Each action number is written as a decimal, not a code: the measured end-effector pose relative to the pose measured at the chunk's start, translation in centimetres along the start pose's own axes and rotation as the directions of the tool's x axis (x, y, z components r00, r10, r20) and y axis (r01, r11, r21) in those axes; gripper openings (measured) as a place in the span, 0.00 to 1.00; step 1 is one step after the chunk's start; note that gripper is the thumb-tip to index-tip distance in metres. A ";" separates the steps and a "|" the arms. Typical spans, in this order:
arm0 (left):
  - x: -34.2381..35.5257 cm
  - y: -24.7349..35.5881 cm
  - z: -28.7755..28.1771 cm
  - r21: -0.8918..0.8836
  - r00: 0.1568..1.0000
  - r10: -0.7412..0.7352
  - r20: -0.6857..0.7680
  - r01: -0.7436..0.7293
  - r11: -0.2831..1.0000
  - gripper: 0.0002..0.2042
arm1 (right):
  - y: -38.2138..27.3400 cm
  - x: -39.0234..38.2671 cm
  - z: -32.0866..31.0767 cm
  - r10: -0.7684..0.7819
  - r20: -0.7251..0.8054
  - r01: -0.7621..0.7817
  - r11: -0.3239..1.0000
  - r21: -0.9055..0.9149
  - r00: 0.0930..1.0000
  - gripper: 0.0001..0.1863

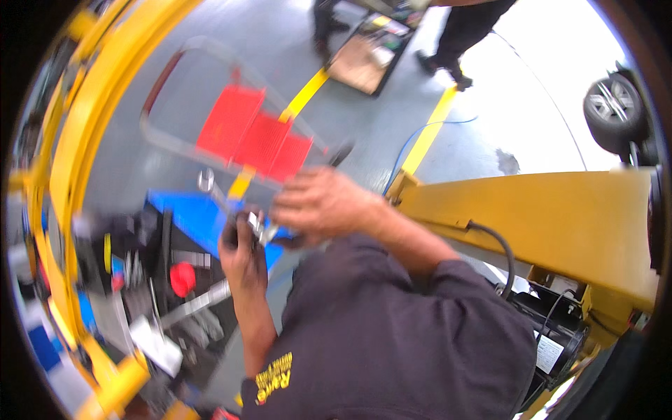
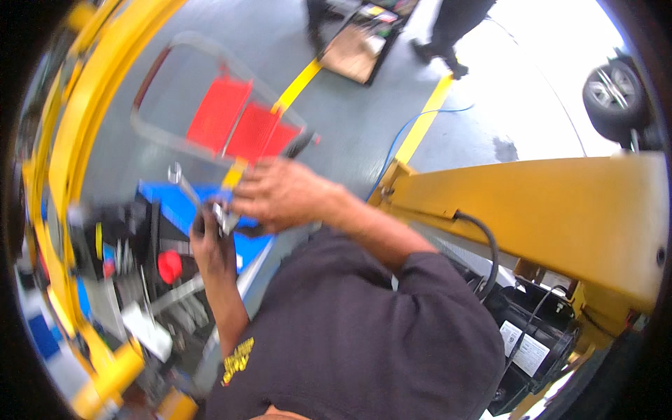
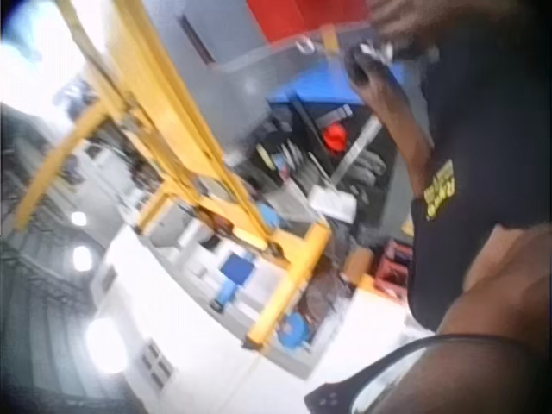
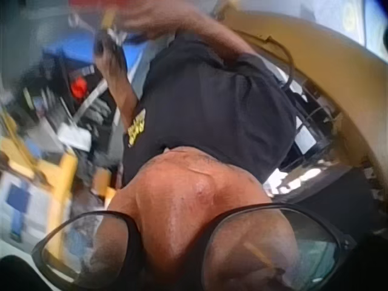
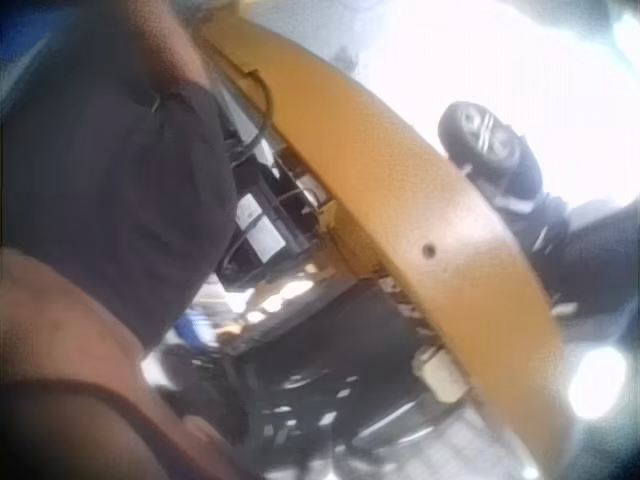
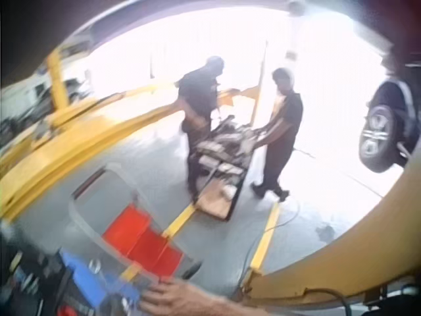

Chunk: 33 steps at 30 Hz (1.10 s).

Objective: The person handles brake components and tools at a cart, walks to a vehicle on a lift, and uses wrenches to remove or secure bolts on a brake assembly.

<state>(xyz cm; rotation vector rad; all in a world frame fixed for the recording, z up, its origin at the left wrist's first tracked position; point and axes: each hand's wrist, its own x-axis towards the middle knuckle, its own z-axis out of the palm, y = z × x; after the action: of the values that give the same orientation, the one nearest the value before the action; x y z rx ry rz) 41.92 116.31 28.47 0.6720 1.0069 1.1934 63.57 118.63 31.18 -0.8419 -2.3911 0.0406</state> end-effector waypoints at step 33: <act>44.1 -17.1 35.0 -0.060 0.918 -0.341 0.201 0.359 0.932 0.16 | 58.6 -13.0 -27.5 0.766 -0.555 -0.887 0.451 0.102 0.326 0.08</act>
<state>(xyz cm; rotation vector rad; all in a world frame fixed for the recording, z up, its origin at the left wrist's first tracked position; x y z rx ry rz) 82.91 156.83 16.64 0.4924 0.8614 0.8402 119.59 153.41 34.23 -1.8686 -1.1997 -0.0523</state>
